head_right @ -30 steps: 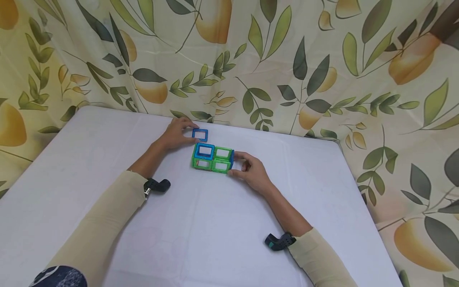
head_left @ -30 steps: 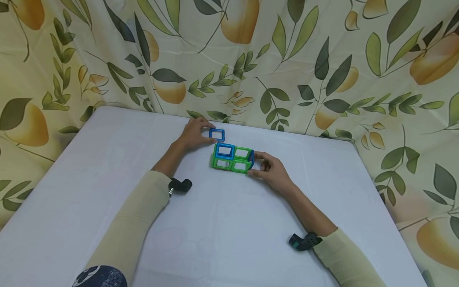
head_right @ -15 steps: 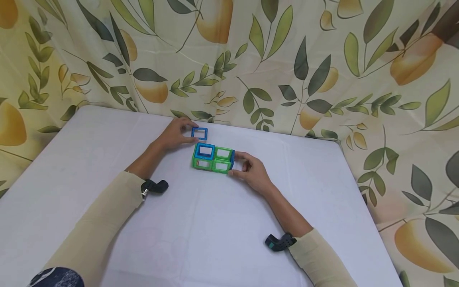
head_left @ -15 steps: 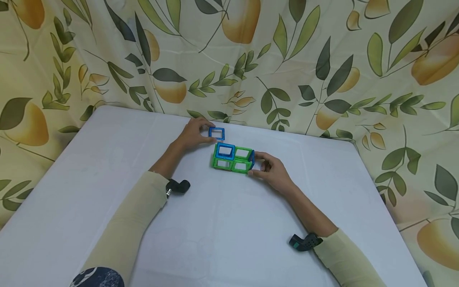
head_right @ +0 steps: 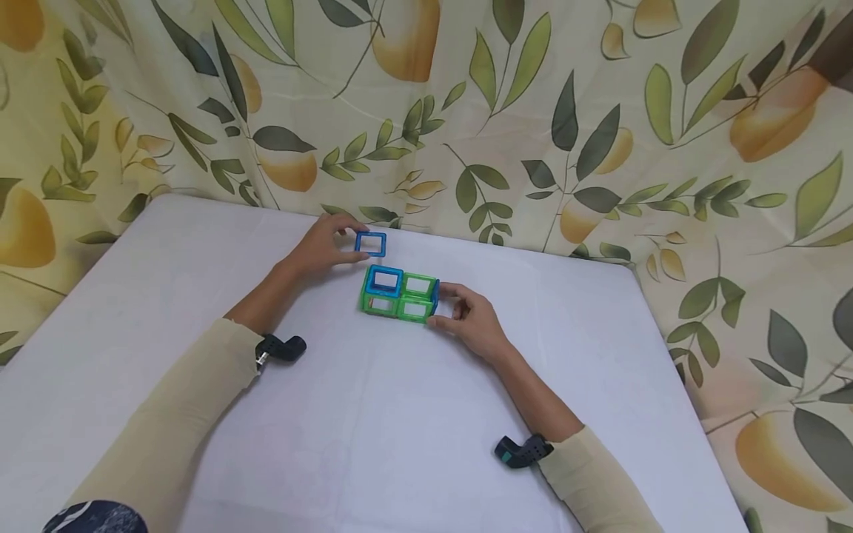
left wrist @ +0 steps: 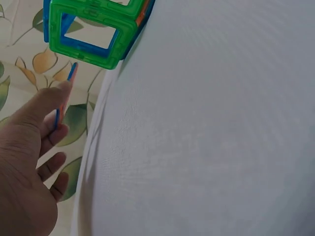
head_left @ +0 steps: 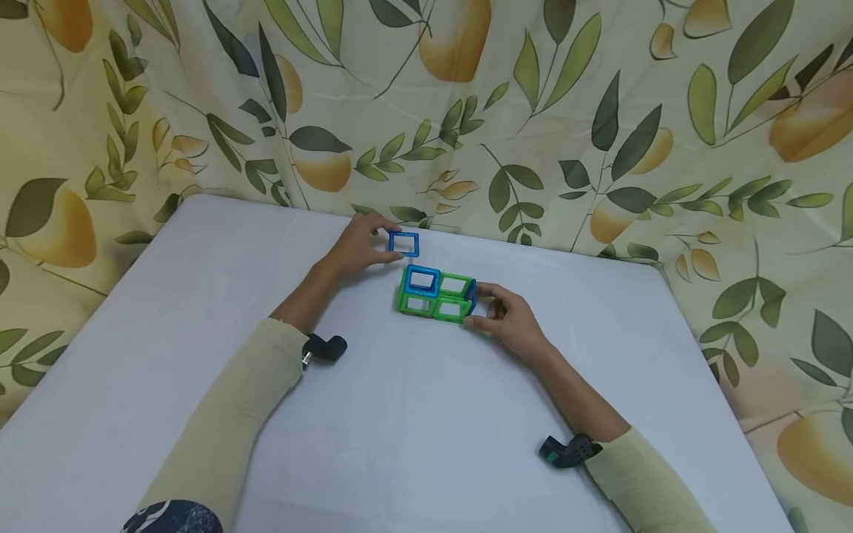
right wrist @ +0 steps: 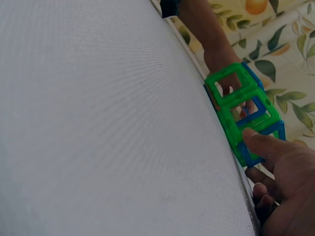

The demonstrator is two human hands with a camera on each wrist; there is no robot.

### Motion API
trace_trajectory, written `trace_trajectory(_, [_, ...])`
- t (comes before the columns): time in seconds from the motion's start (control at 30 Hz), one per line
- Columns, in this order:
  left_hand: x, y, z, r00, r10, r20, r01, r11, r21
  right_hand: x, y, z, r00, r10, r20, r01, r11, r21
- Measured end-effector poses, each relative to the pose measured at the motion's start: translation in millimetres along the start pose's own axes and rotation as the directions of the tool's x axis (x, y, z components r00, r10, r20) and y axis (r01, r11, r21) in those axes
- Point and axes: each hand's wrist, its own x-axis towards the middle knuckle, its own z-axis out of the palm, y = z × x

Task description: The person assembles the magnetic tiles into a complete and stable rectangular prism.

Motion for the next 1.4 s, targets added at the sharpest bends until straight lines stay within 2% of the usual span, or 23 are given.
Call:
trace_trajectory(0.17, [-1.7,6.5,-3.4,1.0,-0.003,-0.005,0.003,1.0,-0.006,0.7,2,-2,1.0,-0.004,0.003,0.004,1.0,0.001])
trace_trajectory(0.6, [-3.2,21.4,0.3,0.992,0.124,-0.009,-0.124,0.992,-0.026,2.0,6,-3,1.0,0.002,0.003,-0.002,1.0,-0.007])
trace_trajectory(0.9, [-5.0,30.4,3.5,0.989,0.145,-0.018,-0.146,0.989,-0.022,1.0,6,-2,1.0,0.012,0.004,-0.012,1.0,0.002])
trace_trajectory(1.13, [-7.1,33.6,4.2,0.991,0.132,-0.018,-0.132,0.991,-0.013,11.3,34,1,1.0,0.007,-0.001,-0.007,1.0,0.001])
trace_trajectory(1.4, [-9.4,40.7,4.8,0.988,0.155,-0.017,-0.155,0.987,-0.044,14.5,47,1,1.0,0.0,-0.011,0.0,1.0,-0.002])
